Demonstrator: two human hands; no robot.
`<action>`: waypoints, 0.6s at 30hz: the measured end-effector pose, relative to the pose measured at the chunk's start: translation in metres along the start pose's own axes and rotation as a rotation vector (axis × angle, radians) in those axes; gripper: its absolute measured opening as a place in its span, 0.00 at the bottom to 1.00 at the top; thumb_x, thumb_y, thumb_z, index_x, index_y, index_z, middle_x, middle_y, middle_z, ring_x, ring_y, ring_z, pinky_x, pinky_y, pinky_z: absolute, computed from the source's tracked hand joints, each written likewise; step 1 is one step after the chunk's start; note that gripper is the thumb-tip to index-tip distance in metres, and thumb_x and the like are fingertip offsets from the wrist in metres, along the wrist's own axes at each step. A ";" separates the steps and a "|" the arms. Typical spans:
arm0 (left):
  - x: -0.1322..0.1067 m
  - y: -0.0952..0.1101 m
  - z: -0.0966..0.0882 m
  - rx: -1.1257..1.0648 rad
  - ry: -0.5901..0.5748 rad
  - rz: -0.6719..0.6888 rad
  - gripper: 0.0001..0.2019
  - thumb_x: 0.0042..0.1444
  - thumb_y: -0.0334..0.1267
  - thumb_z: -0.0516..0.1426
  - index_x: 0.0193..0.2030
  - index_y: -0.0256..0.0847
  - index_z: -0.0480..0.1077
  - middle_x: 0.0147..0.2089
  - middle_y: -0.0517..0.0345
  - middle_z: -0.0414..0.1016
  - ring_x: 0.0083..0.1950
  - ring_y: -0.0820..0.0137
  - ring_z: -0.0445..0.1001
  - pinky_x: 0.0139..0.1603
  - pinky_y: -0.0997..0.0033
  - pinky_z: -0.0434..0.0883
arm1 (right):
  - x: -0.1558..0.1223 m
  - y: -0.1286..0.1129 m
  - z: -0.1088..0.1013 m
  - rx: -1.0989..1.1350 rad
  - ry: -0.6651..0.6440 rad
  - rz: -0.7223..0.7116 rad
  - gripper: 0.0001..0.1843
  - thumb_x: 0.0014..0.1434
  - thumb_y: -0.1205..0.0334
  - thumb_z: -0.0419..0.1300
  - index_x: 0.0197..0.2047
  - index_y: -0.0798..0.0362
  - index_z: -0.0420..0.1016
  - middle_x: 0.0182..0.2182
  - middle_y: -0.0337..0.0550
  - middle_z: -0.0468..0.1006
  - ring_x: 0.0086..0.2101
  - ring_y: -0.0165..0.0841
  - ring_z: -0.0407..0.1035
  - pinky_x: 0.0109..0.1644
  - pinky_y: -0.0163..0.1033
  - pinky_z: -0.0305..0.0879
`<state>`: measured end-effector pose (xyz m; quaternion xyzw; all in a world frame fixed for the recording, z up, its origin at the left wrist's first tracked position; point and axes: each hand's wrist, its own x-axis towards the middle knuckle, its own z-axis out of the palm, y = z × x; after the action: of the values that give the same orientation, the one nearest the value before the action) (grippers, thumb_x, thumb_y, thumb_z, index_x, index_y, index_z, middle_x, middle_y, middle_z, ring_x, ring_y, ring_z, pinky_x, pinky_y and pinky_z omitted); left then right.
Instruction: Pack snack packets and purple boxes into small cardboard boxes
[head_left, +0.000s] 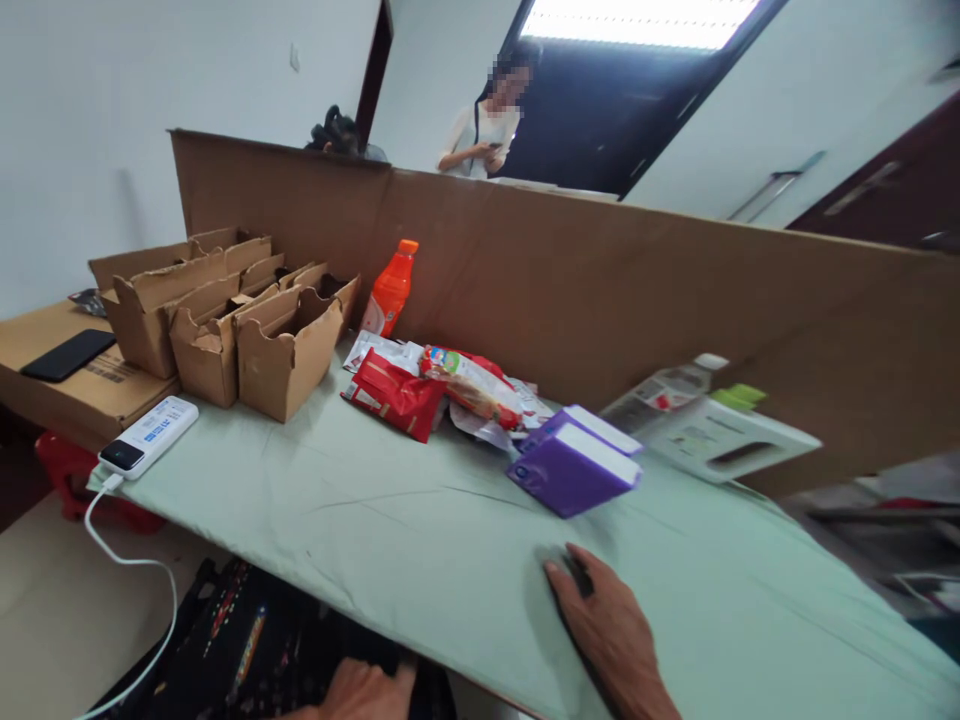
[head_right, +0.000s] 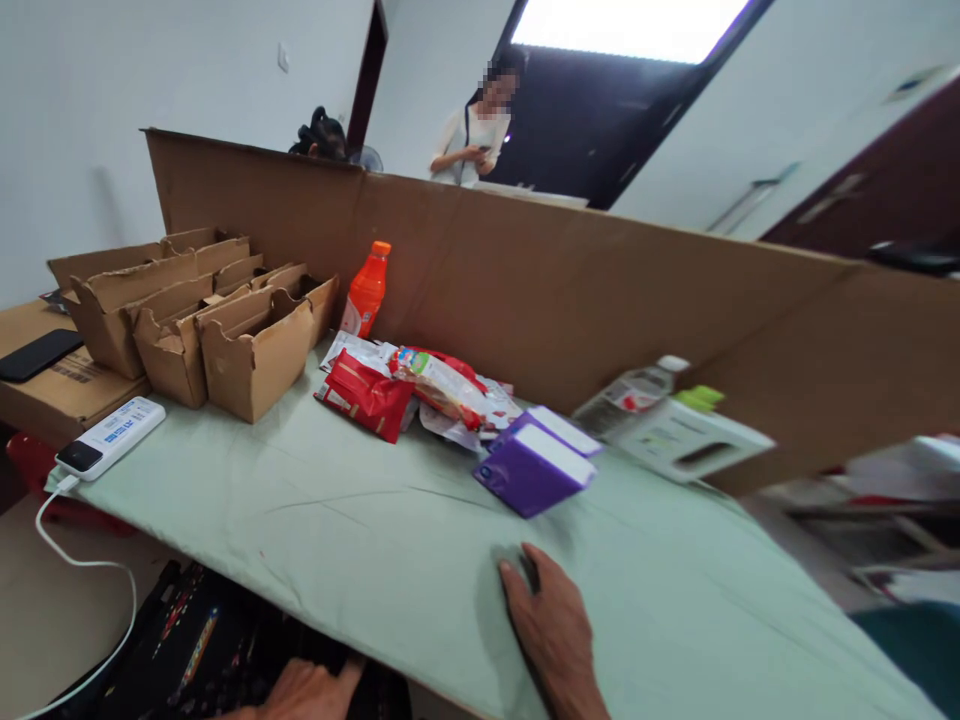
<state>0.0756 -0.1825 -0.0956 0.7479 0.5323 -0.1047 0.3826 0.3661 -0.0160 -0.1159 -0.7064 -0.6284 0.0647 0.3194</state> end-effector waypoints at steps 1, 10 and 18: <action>-0.005 0.001 -0.003 0.007 0.009 0.007 0.21 0.67 0.43 0.61 0.63 0.39 0.67 0.56 0.48 0.76 0.52 0.59 0.79 0.54 0.49 0.77 | -0.001 0.000 0.000 0.000 0.006 -0.003 0.39 0.50 0.31 0.49 0.47 0.56 0.75 0.50 0.65 0.80 0.50 0.55 0.73 0.59 0.59 0.66; -0.031 0.010 -0.016 -0.009 0.007 0.047 0.17 0.69 0.44 0.60 0.59 0.38 0.70 0.55 0.49 0.76 0.51 0.60 0.79 0.53 0.51 0.77 | -0.008 0.008 -0.004 -0.056 -0.005 -0.038 0.38 0.54 0.34 0.48 0.51 0.58 0.75 0.52 0.65 0.78 0.51 0.53 0.71 0.59 0.60 0.64; -0.033 0.014 -0.021 0.061 -0.086 0.109 0.13 0.69 0.44 0.60 0.53 0.37 0.74 0.51 0.51 0.78 0.49 0.63 0.79 0.52 0.53 0.78 | -0.005 0.003 -0.008 -0.068 -0.031 -0.133 0.35 0.56 0.35 0.47 0.47 0.56 0.76 0.49 0.65 0.80 0.51 0.54 0.72 0.58 0.62 0.67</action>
<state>0.0689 -0.1933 -0.0560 0.7820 0.4704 -0.1318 0.3872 0.3715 -0.0241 -0.1127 -0.6726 -0.6805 0.0330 0.2889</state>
